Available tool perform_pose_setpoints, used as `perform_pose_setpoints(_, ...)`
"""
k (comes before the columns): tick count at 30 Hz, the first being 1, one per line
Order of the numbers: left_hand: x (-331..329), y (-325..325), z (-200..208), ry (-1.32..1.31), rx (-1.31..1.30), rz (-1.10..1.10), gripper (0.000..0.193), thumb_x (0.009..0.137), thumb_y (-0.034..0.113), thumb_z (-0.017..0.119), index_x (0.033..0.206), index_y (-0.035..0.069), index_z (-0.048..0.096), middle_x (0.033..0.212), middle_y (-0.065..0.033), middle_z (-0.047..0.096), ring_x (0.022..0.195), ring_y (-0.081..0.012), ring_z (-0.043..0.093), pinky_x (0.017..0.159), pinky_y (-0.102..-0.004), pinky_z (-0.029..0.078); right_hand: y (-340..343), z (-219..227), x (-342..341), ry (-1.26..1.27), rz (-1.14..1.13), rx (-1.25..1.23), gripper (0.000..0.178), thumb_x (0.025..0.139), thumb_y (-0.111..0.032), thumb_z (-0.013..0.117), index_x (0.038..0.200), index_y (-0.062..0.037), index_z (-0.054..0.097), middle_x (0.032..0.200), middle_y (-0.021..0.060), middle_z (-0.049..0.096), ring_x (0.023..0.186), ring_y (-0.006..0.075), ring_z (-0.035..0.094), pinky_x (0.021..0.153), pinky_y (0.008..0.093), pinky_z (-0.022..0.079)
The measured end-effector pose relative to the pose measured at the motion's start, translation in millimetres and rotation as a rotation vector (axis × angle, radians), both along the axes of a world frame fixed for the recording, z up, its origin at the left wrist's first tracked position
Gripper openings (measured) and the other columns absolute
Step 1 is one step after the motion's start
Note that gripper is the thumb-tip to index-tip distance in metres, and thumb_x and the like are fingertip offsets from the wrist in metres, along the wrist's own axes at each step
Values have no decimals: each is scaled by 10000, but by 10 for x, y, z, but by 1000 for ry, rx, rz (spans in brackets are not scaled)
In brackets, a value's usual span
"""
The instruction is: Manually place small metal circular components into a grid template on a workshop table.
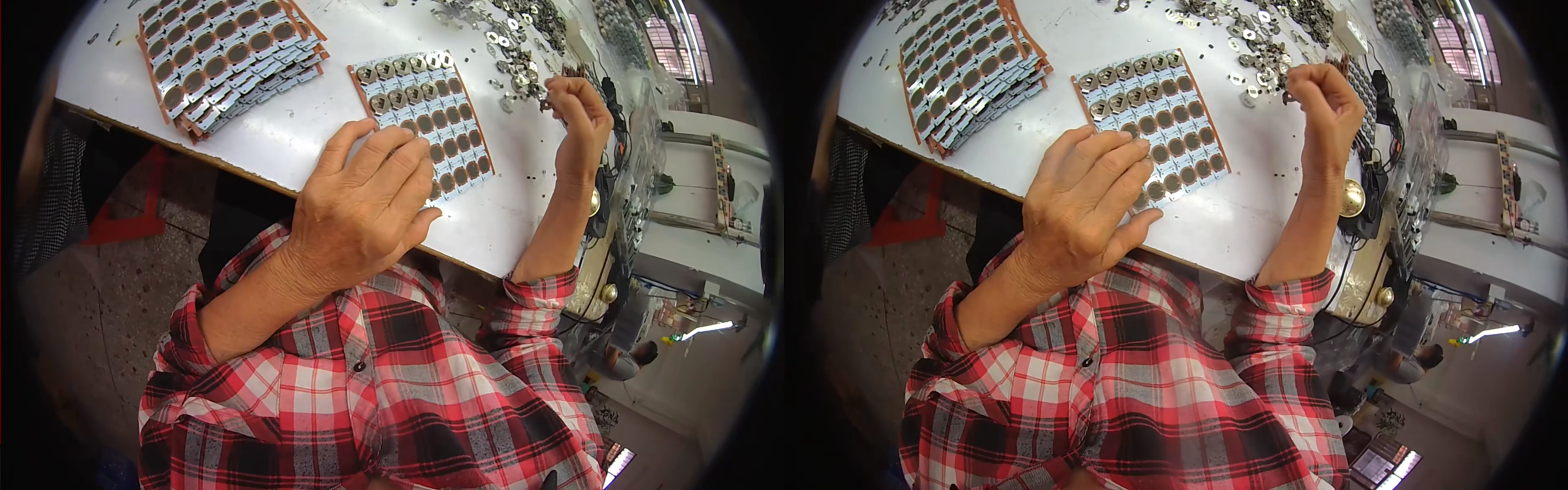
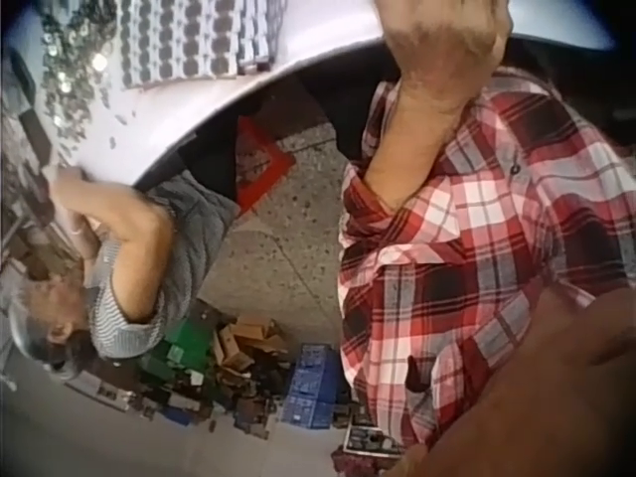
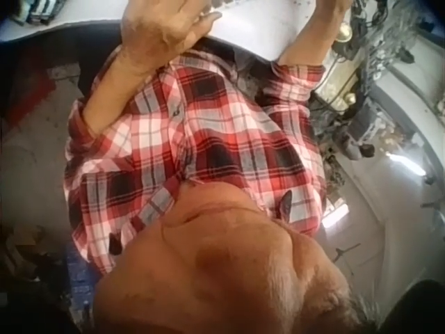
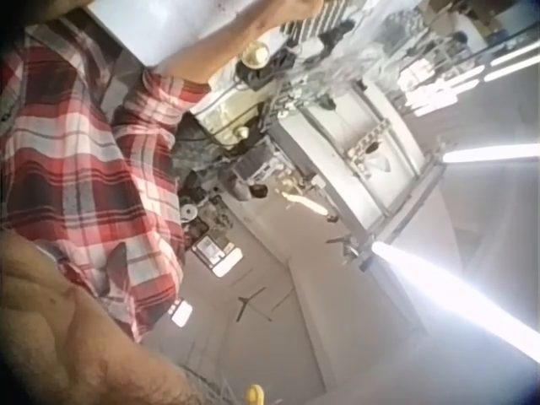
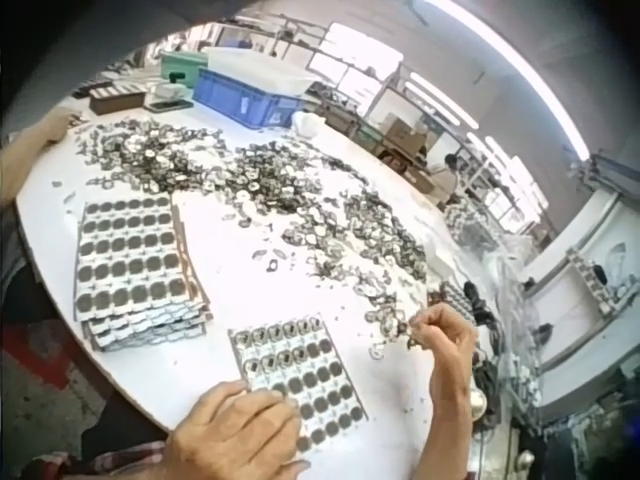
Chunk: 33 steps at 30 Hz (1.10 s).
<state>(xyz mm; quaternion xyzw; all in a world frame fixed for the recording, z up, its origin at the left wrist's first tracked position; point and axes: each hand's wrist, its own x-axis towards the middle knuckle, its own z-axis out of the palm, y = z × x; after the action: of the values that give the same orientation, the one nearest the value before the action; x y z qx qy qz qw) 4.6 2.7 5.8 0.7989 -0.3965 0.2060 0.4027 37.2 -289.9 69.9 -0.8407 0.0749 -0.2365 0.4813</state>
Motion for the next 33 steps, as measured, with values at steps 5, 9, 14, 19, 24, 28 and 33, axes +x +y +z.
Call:
perform_pose_setpoints(5,-15,2,5,1,4,3,433,727,232,813,1073,-10,719,1166,-130,703,1140,-302,648,1038,-507,487,-32,15,-1,-231,-184,124,130,896,-120,741,861,5,737,768,22,666,543,36,443,513,193,285)
perform_pose_setpoints(9,-14,16,3,-2,24,2,428,742,245,807,1072,-14,719,1173,-135,705,1146,-306,650,1045,-513,483,126,62,-28,-189,-190,90,83,898,-83,740,907,0,740,794,15,676,584,37,480,533,194,334)
perform_pose_setpoints(14,-10,13,-10,-12,30,-2,427,746,247,809,1070,-16,719,1172,-135,705,1147,-307,650,1046,-516,481,129,-5,-64,93,111,-102,110,880,-63,752,986,-33,756,836,-19,696,709,46,580,622,194,422)
perform_pose_setpoints(19,-23,17,2,4,38,-2,423,746,244,809,1068,-16,719,1169,-133,706,1144,-307,649,1047,-516,478,225,15,-101,331,308,-484,159,873,-45,757,1032,-32,770,921,-10,739,794,69,642,710,223,477)
perform_pose_setpoints(24,-12,10,-22,-21,41,4,459,714,261,826,1070,-5,709,1162,-117,682,1151,-271,625,1055,-481,463,213,-142,-64,308,229,-297,124,953,-28,696,1058,-9,759,867,11,729,762,80,652,701,235,512)
perform_pose_setpoints(28,-11,5,-23,-9,30,9,442,713,257,823,1051,-5,714,1157,-114,683,1147,-266,626,1054,-472,463,306,-67,-48,277,167,-74,155,962,-60,704,1098,8,735,853,29,729,726,74,641,678,226,514)
perform_pose_setpoints(33,-14,6,-14,-7,20,10,427,737,248,811,1072,0,722,1157,-122,707,1136,-298,653,1035,-497,492,293,-40,-78,442,79,-342,121,915,-45,726,1022,-1,761,835,20,724,710,66,614,658,229,491)
